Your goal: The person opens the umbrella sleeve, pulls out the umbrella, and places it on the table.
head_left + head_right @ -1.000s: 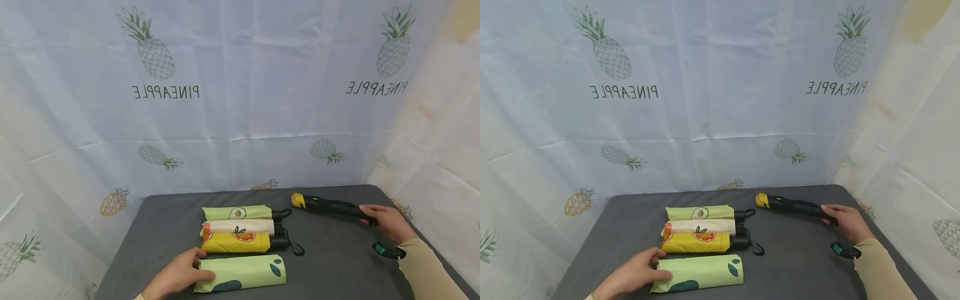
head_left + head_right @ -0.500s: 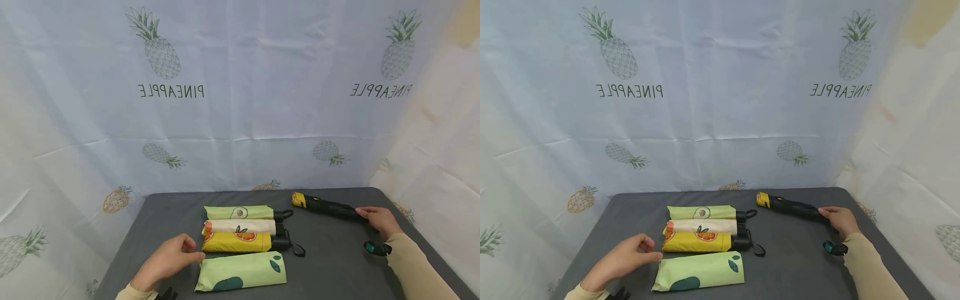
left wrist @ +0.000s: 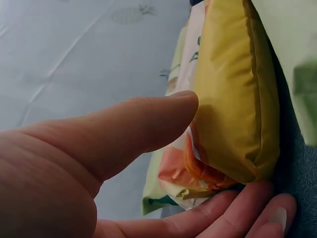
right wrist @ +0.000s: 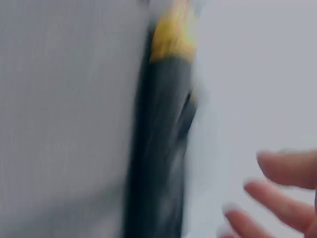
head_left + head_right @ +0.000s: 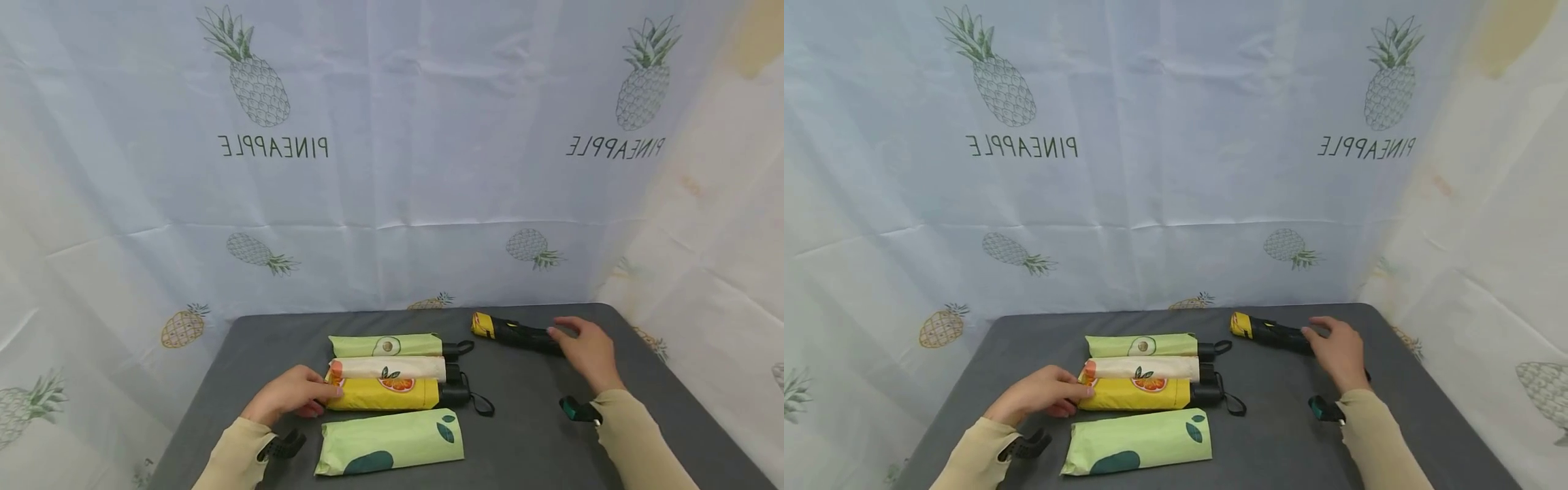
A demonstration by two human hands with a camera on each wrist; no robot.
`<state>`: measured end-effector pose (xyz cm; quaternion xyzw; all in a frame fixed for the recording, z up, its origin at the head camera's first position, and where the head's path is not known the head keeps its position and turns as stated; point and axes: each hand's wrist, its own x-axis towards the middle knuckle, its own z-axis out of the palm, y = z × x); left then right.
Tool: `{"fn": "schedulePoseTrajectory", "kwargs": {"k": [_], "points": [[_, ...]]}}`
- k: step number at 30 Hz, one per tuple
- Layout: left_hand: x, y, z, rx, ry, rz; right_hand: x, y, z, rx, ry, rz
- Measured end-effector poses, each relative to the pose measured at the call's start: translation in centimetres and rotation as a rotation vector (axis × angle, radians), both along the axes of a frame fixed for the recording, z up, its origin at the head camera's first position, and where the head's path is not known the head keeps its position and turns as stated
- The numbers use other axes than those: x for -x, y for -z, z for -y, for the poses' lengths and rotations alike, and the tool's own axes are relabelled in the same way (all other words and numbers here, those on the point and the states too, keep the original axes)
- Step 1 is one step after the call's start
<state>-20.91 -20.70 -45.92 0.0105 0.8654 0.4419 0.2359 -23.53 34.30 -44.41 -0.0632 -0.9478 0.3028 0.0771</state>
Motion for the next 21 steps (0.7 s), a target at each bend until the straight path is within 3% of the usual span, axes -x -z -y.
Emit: {"fn": "schedulePoseTrajectory", "kwargs": {"k": [3, 6, 9, 16, 21], "points": [[0.2, 0.2, 0.2, -0.002, -0.024, 0.010, -0.9, -0.2, 5.1, 0.073, -0.156, -0.012], [0.2, 0.5, 0.4, 0.002, -0.038, 0.016, -1.6, 0.1, 9.4, 0.158, -0.316, 0.050], [0.2, 0.6, 0.4, -0.005, -0.030, 0.018, -2.1, 0.8, 12.3, 0.185, -0.414, 0.112], [0.2, 0.8, 0.1, -0.050, 0.062, 0.017, -2.9, 2.2, 14.5, 0.115, -0.485, 0.191], [0.2, 0.9, -0.1, -0.063, 0.054, 0.033, -2.9, 2.6, 15.0, 0.073, -0.471, 0.201]]}}
